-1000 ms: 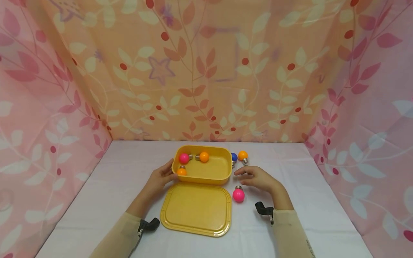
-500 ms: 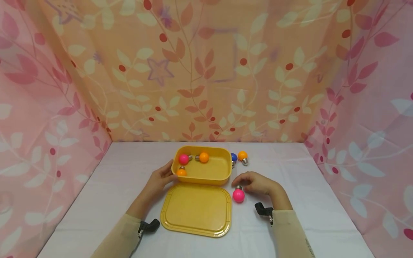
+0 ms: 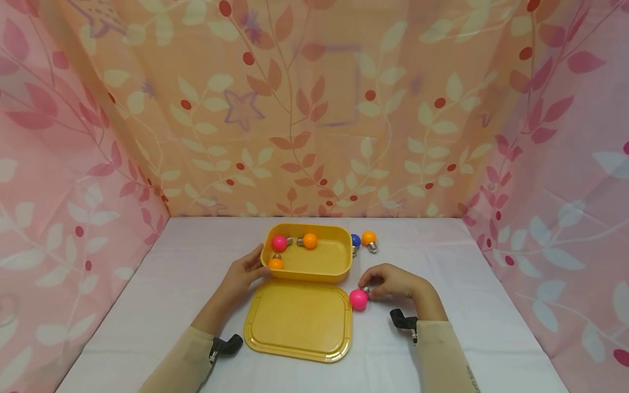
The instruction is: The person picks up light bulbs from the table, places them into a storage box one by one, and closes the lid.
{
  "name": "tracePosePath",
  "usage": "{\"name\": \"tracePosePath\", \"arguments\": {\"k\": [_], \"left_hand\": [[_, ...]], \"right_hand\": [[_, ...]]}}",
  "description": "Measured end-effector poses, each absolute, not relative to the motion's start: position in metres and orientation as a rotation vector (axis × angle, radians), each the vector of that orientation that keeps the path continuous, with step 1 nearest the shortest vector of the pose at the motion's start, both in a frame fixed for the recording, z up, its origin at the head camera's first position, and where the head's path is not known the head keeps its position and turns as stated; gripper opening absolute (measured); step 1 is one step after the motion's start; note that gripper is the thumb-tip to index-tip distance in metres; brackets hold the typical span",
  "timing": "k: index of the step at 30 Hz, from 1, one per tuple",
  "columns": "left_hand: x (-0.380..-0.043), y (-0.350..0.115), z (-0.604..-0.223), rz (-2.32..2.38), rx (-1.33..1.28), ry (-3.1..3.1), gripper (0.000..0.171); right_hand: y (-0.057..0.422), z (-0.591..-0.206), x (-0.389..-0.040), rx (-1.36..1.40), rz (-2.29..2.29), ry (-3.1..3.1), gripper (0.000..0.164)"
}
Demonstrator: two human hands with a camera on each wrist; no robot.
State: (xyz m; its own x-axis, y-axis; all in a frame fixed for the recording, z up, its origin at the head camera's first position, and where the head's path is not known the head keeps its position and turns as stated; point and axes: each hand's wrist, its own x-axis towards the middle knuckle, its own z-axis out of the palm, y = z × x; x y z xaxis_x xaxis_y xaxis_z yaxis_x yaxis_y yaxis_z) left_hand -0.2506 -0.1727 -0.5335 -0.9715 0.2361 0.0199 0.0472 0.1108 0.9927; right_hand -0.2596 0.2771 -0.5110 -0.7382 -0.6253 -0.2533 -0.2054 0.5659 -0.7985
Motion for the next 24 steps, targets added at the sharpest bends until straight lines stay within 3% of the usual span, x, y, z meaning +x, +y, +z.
{"name": "tracePosePath", "arguments": {"k": [24], "left_hand": [[-0.250, -0.172, -0.532, 1.954, 0.249, 2.258, 0.078]], "right_hand": [[0.285, -0.489, -0.253, -0.630, -1.328, 2.365, 0.019]]}}
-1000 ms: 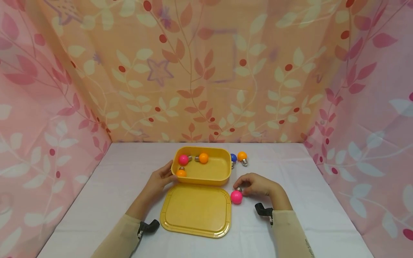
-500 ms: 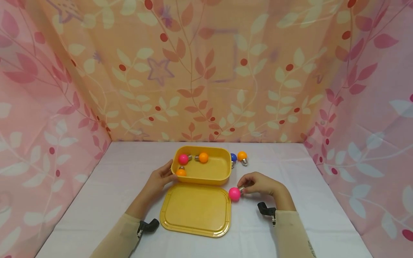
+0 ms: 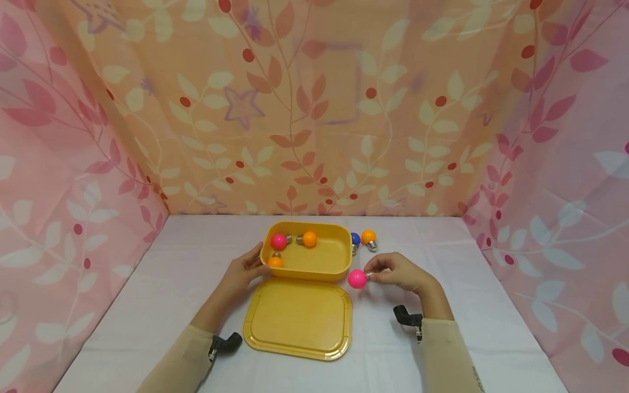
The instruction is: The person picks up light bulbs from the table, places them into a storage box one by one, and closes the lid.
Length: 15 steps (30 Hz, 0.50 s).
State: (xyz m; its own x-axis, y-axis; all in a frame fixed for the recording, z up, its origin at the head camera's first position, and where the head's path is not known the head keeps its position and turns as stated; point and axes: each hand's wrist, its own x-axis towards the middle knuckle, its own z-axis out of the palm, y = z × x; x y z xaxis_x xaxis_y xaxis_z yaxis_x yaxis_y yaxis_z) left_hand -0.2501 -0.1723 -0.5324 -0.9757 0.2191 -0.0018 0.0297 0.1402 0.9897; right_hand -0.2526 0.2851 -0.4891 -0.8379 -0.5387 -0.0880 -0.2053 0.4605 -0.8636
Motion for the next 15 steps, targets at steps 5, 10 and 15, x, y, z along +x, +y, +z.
{"name": "tracePosePath", "arguments": {"k": [5, 10, 15], "left_hand": [[-0.251, -0.173, -0.533, 1.935, 0.249, 2.270, 0.079], [-0.251, -0.173, -0.533, 1.947, 0.263, 2.258, 0.078], [-0.251, -0.173, -0.533, 1.967, 0.274, 2.238, 0.078]], "right_hand": [[0.284, -0.485, -0.251, -0.601, -1.415, 2.370, 0.018], [0.280, -0.483, -0.251, -0.554, -1.405, 2.443, 0.019], [0.274, -0.478, -0.251, -0.564, -1.435, 2.537, 0.018]]}}
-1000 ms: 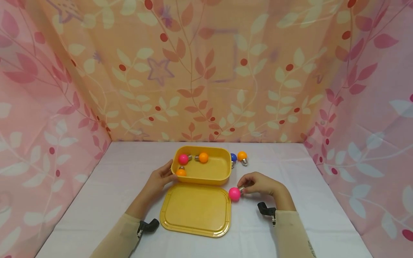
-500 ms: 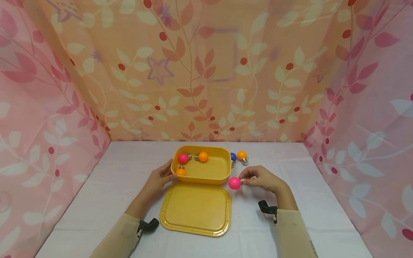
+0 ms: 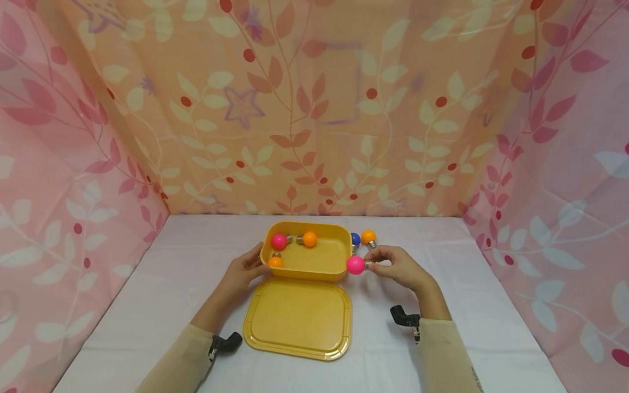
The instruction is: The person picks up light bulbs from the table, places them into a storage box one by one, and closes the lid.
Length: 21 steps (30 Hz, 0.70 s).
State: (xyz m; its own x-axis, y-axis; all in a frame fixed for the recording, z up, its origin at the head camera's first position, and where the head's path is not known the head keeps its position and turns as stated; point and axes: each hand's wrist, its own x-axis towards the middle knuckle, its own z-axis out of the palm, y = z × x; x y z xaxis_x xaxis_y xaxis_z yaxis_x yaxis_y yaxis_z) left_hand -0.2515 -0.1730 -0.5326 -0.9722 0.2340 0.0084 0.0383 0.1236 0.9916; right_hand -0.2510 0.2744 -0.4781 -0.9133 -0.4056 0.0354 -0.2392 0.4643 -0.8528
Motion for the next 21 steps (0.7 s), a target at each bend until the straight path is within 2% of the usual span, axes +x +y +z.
{"name": "tracePosePath", "arguments": {"k": [9, 21], "left_hand": [[-0.252, -0.172, -0.531, 1.983, 0.308, 2.210, 0.079], [-0.254, -0.175, -0.534, 1.965, 0.290, 2.248, 0.078]], "right_hand": [[0.253, -0.467, -0.243, -0.727, -1.418, 2.657, 0.018], [0.228, -0.450, -0.248, -0.807, -1.340, 2.803, 0.019]]}}
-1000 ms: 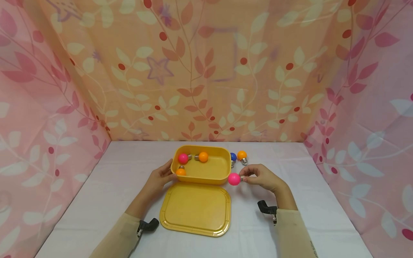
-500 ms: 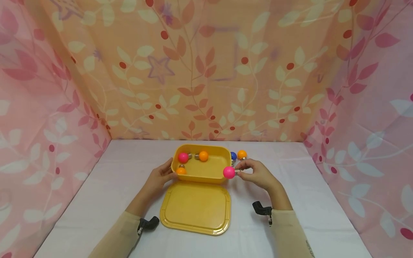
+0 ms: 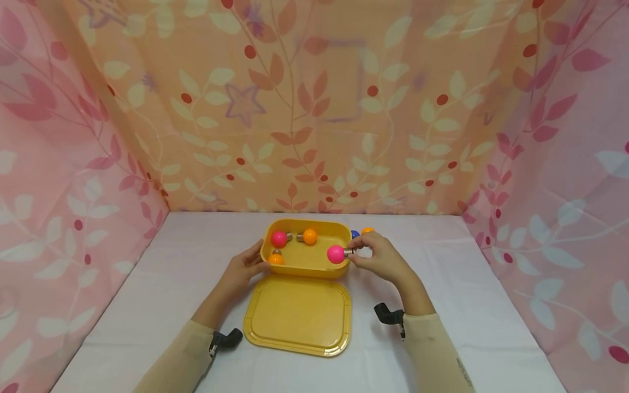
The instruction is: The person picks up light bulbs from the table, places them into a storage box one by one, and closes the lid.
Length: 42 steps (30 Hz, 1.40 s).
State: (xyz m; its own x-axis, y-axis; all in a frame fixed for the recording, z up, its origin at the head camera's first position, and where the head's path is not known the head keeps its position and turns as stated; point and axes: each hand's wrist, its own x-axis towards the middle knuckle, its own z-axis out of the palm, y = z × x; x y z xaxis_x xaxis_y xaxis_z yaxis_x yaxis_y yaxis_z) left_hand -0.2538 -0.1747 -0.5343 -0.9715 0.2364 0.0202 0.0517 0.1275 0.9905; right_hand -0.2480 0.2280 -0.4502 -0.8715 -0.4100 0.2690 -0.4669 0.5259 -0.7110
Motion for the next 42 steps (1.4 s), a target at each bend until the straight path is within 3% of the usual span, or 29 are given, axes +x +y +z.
{"name": "tracePosePath", "arguments": {"k": [27, 42], "left_hand": [[-0.254, -0.174, -0.533, 1.968, 0.273, 2.243, 0.078], [-0.253, -0.175, -0.531, 1.914, 0.259, 2.296, 0.079]], "right_hand": [[0.183, -0.401, -0.291, 1.010, 1.006, -2.808, 0.017], [0.146, -0.404, -0.331, 1.127, 0.740, -2.921, 0.015]]}}
